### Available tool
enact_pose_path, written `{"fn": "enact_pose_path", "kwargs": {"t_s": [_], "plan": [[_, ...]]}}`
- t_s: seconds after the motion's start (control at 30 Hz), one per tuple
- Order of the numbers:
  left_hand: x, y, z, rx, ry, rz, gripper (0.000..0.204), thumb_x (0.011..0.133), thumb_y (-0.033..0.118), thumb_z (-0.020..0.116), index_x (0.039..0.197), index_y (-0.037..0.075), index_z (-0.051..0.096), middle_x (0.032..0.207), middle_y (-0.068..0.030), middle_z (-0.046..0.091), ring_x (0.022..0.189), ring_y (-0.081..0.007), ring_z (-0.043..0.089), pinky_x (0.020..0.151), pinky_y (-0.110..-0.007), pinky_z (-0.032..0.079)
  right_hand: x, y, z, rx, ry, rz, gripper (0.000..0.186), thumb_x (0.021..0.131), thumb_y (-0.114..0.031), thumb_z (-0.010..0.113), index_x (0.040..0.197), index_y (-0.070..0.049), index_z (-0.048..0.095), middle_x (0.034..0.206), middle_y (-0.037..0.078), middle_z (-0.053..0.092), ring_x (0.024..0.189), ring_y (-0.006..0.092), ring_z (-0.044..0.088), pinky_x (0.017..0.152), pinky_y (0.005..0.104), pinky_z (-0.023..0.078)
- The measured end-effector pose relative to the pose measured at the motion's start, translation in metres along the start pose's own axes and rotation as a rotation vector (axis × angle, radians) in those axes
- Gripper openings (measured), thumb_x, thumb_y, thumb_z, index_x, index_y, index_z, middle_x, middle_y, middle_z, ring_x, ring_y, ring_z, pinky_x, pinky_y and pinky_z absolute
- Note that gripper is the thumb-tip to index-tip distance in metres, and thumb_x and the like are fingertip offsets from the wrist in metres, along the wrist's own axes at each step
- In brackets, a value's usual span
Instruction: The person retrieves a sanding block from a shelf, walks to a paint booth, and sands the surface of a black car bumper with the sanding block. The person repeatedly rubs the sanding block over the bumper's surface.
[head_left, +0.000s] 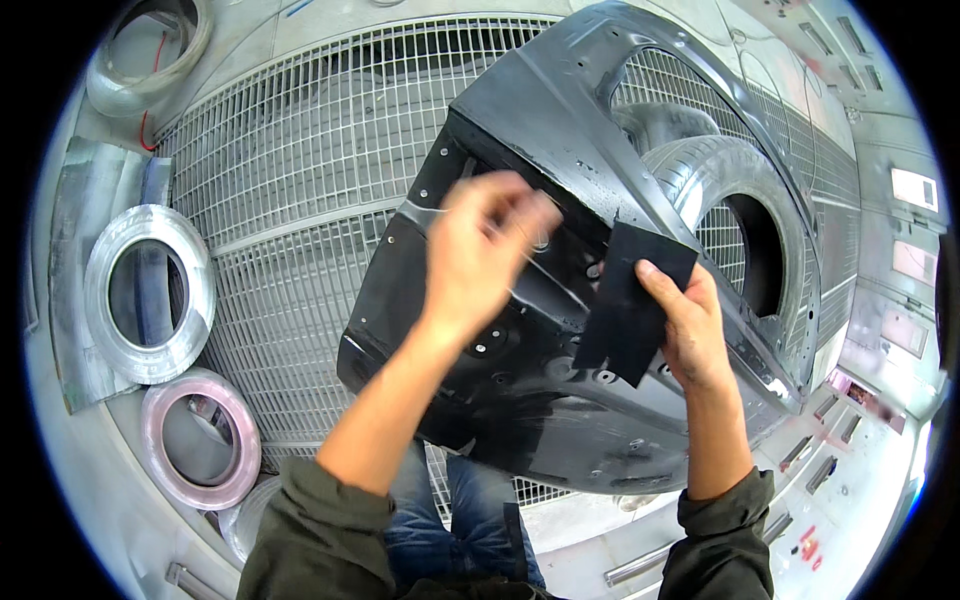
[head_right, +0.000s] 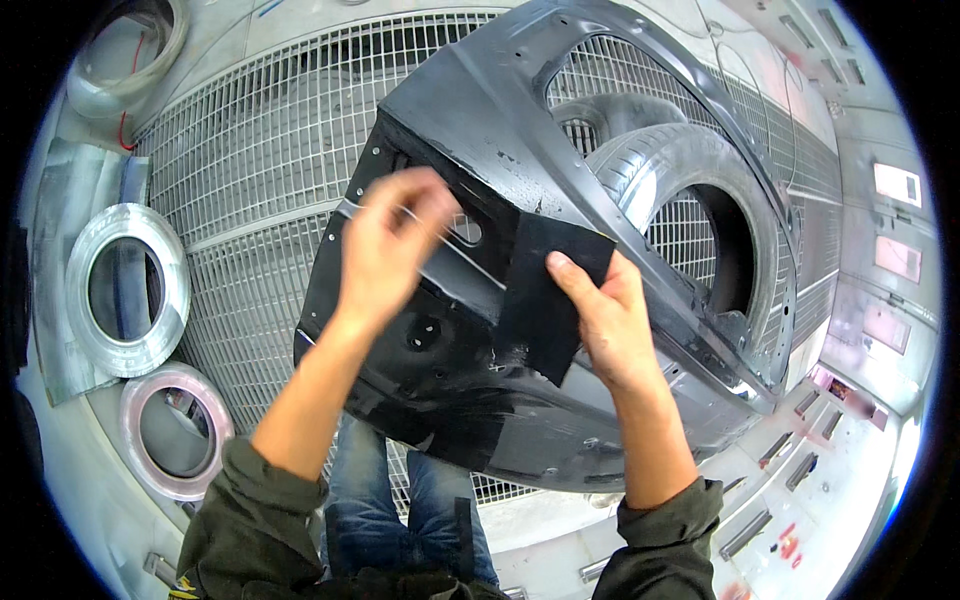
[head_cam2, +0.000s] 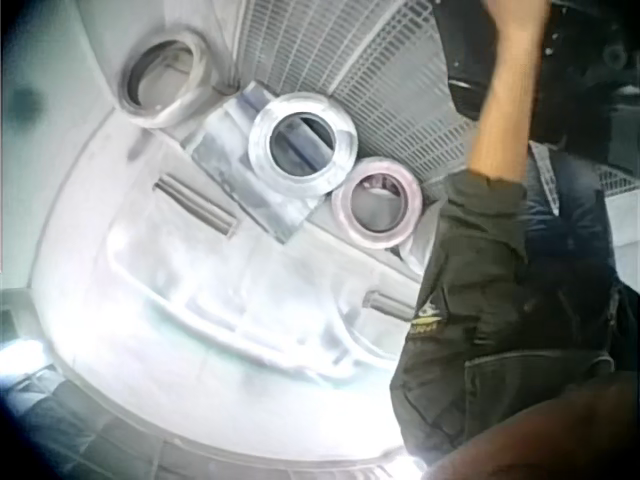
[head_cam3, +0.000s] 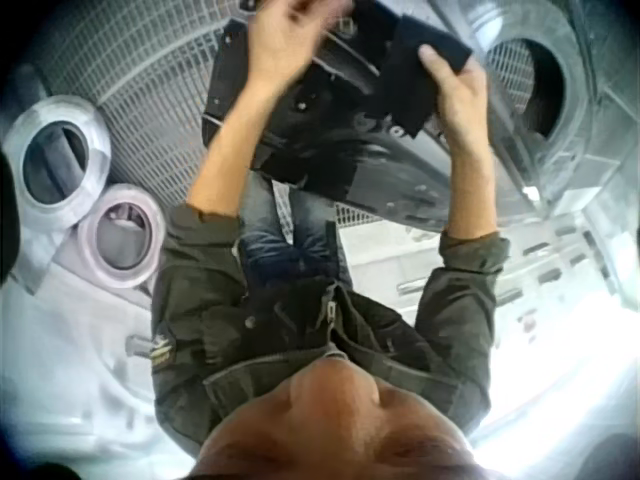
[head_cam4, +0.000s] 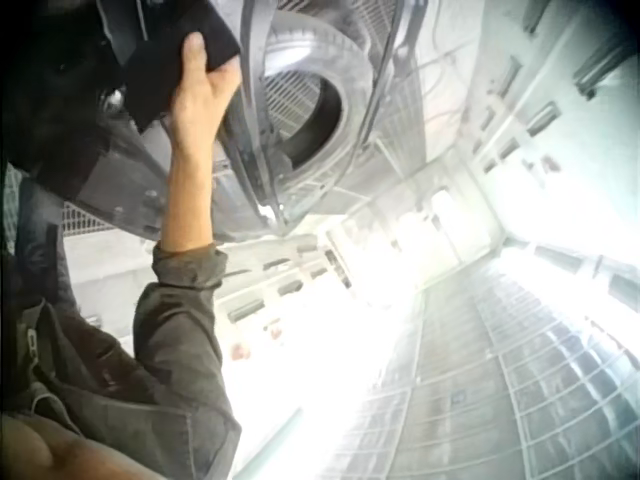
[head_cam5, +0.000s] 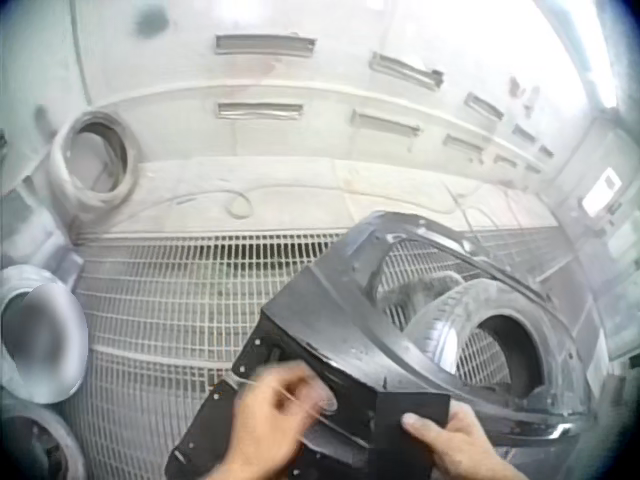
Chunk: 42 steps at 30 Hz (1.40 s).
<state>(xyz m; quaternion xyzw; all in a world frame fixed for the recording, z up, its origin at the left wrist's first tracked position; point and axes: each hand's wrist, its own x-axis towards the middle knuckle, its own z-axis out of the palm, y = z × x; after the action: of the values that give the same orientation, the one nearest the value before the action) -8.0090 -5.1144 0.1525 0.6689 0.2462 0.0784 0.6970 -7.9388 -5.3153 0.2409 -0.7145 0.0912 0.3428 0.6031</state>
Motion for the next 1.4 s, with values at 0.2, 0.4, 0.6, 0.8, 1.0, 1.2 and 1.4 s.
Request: {"fn": "enact_pose_path", "kwargs": {"t_s": [0.2,0.4,0.6,0.8,1.0,1.2,1.4], "plan": [[-0.074,0.017,0.030,-0.368,-0.183,-0.286,0.024,0.089,0.012,0.083,0.079,0.001,0.064,0.066,0.0073,0.056,0.064,0.0004,0.049,0.055,-0.020,0.037,0.005,-0.007,-0.002,-0.065,-0.296,-0.167,0.036,0.091,-0.008,0.078,0.123,0.003,0.066,0.110,0.006,0.072,0.099,0.0119,0.066,0.091,0.0294,0.054],[-0.042,-0.011,0.005,0.019,-0.065,0.150,0.019,0.088,0.014,0.082,0.097,0.001,0.072,0.091,-0.0104,0.073,0.081,-0.0145,0.069,0.077,-0.032,0.057,0.029,-0.051,0.002,-0.313,-0.136,-0.054,0.020,0.104,-0.013,0.061,0.117,0.002,0.065,0.090,0.009,0.073,0.073,0.0136,0.067,0.068,0.0279,0.056],[0.015,-0.085,-0.068,0.573,0.372,-0.181,0.076,0.077,0.045,0.089,0.129,-0.004,0.063,0.128,-0.0234,0.067,0.121,-0.0346,0.064,0.104,-0.042,0.049,0.106,-0.060,0.023,-1.198,-0.153,-0.483,0.041,0.086,-0.034,0.081,0.106,-0.001,0.067,0.087,0.016,0.071,0.083,0.0296,0.068,0.077,0.0412,0.051],[0.018,-0.097,-0.076,0.394,0.277,-0.305,0.051,0.079,0.047,0.085,0.094,0.000,0.074,0.080,-0.0145,0.074,0.077,-0.0269,0.072,0.075,-0.042,0.054,0.126,-0.049,0.063,-1.360,-0.093,-0.690,0.045,0.077,-0.036,0.085,0.103,-0.003,0.072,0.098,0.016,0.074,0.096,0.0360,0.070,0.084,0.0457,0.054],[0.031,-0.097,-0.081,0.341,0.315,-0.386,0.042,0.084,0.038,0.083,0.077,-0.002,0.073,0.064,-0.0135,0.068,0.062,-0.0231,0.066,0.066,-0.040,0.052,0.135,-0.055,0.067,-1.491,-0.096,-0.463,0.045,0.074,-0.037,0.087,0.102,-0.004,0.073,0.099,0.014,0.075,0.096,0.0353,0.071,0.083,0.0459,0.055],[0.032,-0.097,-0.078,0.378,0.339,-0.383,0.043,0.082,0.041,0.085,0.082,-0.001,0.074,0.070,-0.0145,0.070,0.068,-0.0239,0.068,0.068,-0.041,0.052,0.119,-0.061,0.074,-1.466,-0.112,-0.663,0.044,0.072,-0.038,0.089,0.095,-0.005,0.072,0.095,0.013,0.074,0.094,0.0339,0.071,0.081,0.0445,0.055],[0.031,-0.097,-0.075,0.400,0.398,-0.332,0.042,0.084,0.040,0.083,0.081,-0.002,0.075,0.066,-0.0149,0.070,0.065,-0.0258,0.068,0.067,-0.042,0.051,0.121,-0.055,0.077,-1.403,-0.133,-0.801,0.047,0.072,-0.041,0.088,0.095,-0.004,0.070,0.095,0.013,0.073,0.093,0.0363,0.070,0.079,0.0449,0.055]]}}
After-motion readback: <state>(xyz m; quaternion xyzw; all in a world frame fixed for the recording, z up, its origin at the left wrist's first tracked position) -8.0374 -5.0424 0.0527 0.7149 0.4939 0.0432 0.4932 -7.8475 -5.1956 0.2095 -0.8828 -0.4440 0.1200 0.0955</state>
